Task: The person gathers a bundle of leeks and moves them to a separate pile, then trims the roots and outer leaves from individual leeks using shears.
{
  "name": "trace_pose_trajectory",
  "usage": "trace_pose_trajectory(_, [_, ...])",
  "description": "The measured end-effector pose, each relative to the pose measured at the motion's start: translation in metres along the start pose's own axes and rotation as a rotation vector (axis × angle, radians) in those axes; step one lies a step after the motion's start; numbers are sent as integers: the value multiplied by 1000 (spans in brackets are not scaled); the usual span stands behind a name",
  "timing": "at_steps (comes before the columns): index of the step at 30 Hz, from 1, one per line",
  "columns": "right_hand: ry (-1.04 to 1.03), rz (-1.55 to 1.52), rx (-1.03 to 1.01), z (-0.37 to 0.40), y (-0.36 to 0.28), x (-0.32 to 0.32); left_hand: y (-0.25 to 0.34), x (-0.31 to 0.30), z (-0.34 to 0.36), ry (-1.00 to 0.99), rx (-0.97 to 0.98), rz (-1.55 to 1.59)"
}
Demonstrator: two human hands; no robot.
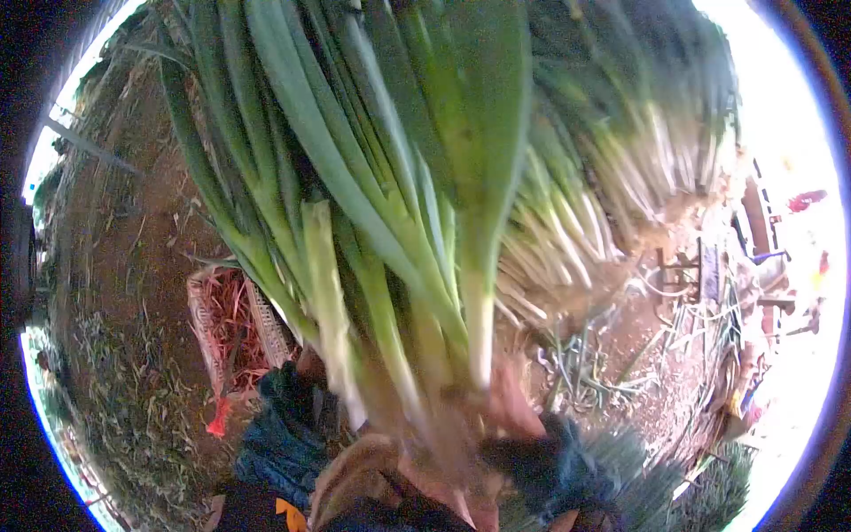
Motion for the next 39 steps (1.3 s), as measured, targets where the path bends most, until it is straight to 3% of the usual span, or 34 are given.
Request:
trace_pose_trajectory(2, [-181, 142, 142, -102, 64, 7, -1, -30, -54, 39, 53, 25])
trace_pose_trajectory(4, [-235, -4, 53, -203, 122, 29, -4, -59, -122, 30, 124, 126])
trace_pose_trajectory(5, [-255, -219, 241, -260, 200, 26, 4, -59, -126, -128, 305, -791])
trace_pose_trajectory(7, [-214, 484, -5, -358, 231, 28, 4, -52, -176, 127, 30, -24])
trace_pose_trajectory(8, [-136, 800, -172, -401, 227, 29, -17, -85, -212, 53, 8, 74])
trace_pose_trajectory(10, [60, 1063, -437, -464, 172, 43, -27, -121, -252, -242, 884, -1645])
trace_pose_trajectory(13, [291, 1372, -860, -510, 84, 72, 8, -104, -310, 483, 290, -1427])
trace_pose_trajectory(15, [202, 1279, -852, -532, 75, 79, 35, -83, -304, 611, 479, -1663])
trace_pose_trajectory(16, [138, 1220, -835, -540, 82, 90, 33, -93, -308, 631, 542, -1747])
trace_pose_trajectory(19, [286, 1387, -768, -568, 105, 110, 14, -95, -352, 656, 643, -1642])
trace_pose_trajectory(20, [412, 1269, -875, -589, 121, 116, 2, -96, -373, 664, 581, -1682])
trace_pose_trajectory(23, [265, 1309, -640, -664, 132, 112, -8, -89, -425, 764, 545, -1656])
trace_pose_trajectory(24, [265, 1322, -637, -679, 135, 109, -11, -88, -440, 802, 561, -1820])
trace_pose_trajectory(27, [285, 1346, -671, -720, 135, 104, -4, -78, -479, 635, 151, -1566])
trace_pose_trajectory(28, [302, 1348, -683, -729, 136, 101, -4, -76, -489, 647, 192, -1581])
trace_pose_trajectory(32, [307, 1428, -598, -733, 136, 108, 0, -77, -485, 637, 232, -1606])
trace_pose_trajectory(35, [324, 1305, -657, -728, 147, 108, 1, -81, -476, 623, 292, -1609])
trace_pose_trajectory(39, [518, 1481, -871, -736, 164, 109, 2, -103, -468, 574, 346, -1501])
Point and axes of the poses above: each hand's wrist, its own z-axis away from the middle knuckle, its own x-axis out of the palm, y = z × x, the point moved 3 cm from there along -z, towards the middle knuckle, and after that the axes turned 6 degrees about x, right-handed, at the moved point
